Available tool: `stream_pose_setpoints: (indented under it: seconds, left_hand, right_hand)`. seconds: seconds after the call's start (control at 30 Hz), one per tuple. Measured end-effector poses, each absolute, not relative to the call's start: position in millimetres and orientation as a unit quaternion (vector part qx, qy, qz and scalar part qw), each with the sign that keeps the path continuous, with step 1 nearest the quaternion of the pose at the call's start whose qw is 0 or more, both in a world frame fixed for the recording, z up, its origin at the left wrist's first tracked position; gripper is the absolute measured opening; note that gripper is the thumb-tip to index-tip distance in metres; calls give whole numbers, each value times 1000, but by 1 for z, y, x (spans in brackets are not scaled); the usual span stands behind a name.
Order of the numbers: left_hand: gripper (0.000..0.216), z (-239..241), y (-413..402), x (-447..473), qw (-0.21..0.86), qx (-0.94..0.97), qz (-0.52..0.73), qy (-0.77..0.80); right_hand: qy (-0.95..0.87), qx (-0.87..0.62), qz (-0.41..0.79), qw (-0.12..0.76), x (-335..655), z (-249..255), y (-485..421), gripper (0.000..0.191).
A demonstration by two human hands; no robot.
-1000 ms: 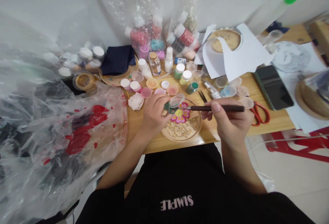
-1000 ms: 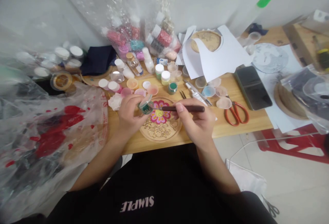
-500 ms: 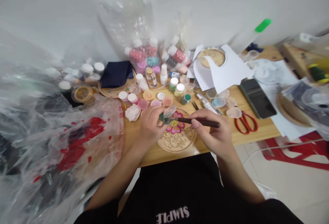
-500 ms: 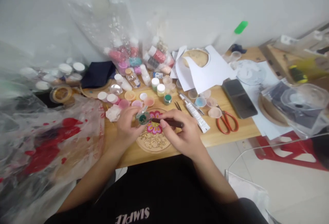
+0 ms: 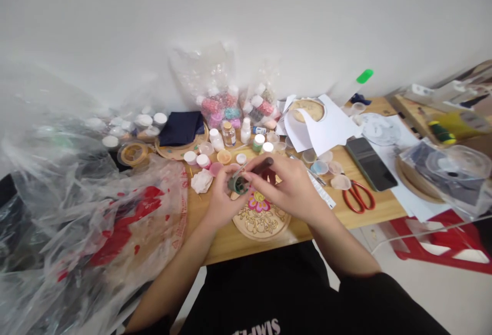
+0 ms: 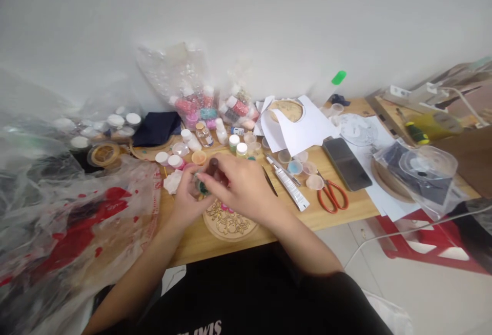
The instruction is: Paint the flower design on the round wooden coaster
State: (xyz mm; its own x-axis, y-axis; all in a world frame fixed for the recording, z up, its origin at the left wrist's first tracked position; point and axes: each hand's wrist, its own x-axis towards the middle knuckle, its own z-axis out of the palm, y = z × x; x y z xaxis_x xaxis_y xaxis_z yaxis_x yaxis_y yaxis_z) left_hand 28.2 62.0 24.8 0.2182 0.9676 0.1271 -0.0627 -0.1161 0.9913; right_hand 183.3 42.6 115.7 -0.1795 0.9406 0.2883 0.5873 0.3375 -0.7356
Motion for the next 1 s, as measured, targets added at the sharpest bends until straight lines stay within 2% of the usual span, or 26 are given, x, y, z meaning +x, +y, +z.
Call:
stream_pose_setpoints:
  seconds: [0.1,0.2,0.3,0.5,0.73,0.9,1.0]
  left_hand:
    - [54,28,63,27,566,541,492,381]
    - [61,30,64,25,624,505,476,360]
    - [58,31,64,22,696,435,461,339]
    - [51,41,65,14,807,298,402,314]
    - [39,63,73,-1,828,260,407,285]
    - [31,69,68,-9,831,227,416,292]
    - [21,69,63,-11,827,220,423,299]
  right_hand:
    - [-761,-516,245,308,184,127,58,31]
    - [-776,-501,264,278,184,134,73,29]
    - [-778,-491,287,267,181,135,82,24]
    - [-784,-457,305,288,165,138,90,27]
    - [-809,-393,323,294,149,150,117,25]
    - [-843,-302,351,275,144,152,131,16]
    - [-846,-291,366,255,144,154,132,19]
